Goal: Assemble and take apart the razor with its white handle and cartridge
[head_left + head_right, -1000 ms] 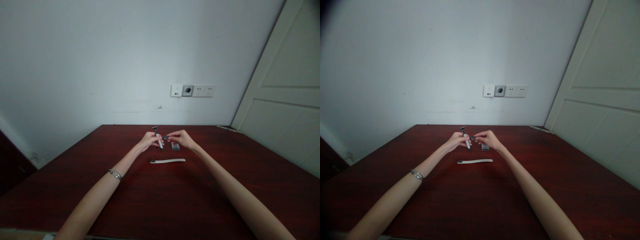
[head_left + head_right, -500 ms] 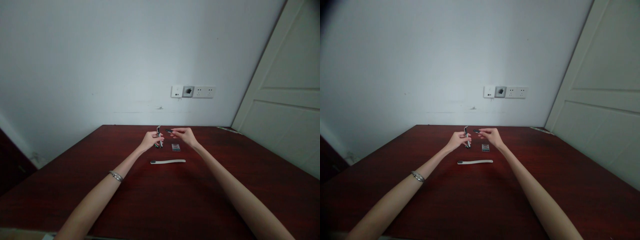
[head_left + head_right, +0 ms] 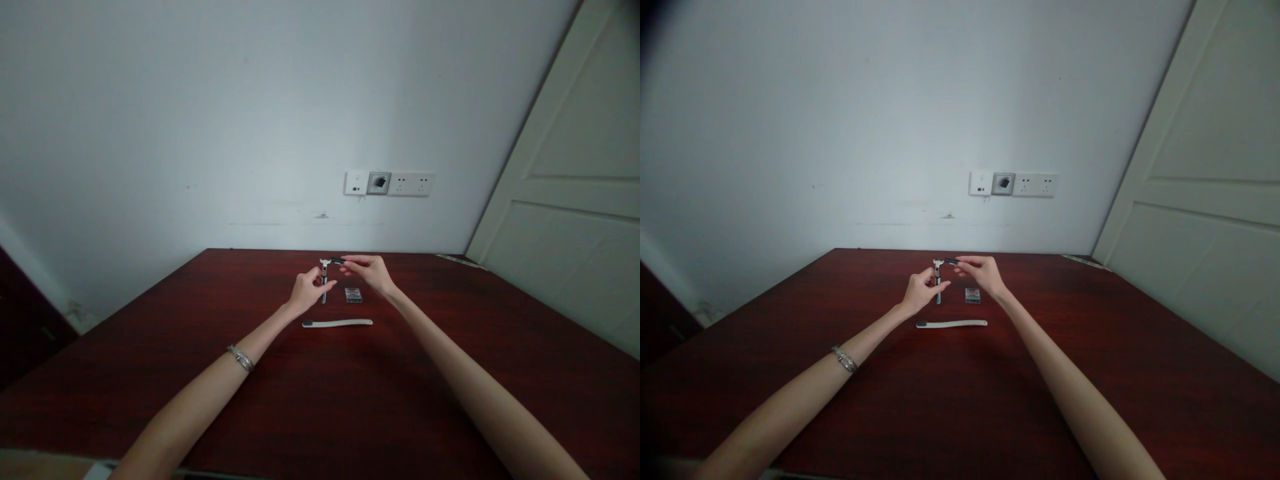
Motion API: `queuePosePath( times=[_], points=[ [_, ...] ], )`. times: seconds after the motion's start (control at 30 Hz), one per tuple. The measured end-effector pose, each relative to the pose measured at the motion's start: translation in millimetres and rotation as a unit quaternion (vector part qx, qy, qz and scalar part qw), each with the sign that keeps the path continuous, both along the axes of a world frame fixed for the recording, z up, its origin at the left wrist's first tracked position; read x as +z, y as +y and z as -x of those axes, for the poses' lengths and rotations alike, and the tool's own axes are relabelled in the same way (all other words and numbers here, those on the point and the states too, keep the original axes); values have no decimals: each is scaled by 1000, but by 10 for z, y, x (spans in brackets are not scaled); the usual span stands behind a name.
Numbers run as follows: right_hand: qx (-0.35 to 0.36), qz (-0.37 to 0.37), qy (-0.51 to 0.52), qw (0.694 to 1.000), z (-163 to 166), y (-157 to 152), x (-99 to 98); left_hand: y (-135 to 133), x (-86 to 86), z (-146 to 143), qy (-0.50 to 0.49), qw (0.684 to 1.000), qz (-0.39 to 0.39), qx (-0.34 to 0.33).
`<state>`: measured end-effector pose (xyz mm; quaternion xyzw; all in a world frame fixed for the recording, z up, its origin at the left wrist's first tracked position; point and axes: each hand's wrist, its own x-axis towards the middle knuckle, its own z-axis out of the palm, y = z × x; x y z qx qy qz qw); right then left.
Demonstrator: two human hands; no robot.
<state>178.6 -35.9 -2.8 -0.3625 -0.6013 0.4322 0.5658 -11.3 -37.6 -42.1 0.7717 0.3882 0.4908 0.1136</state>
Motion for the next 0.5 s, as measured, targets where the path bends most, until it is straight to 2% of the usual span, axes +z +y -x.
queuePosePath(
  times=[0.27, 0.5],
  points=[
    [35, 11, 21, 999, 34, -35, 33, -67, -72, -111, 10, 999, -30, -15],
    [55, 4, 15, 998, 114, -97, 60, -127, -44, -158, 2, 999, -35, -12]
  ],
)
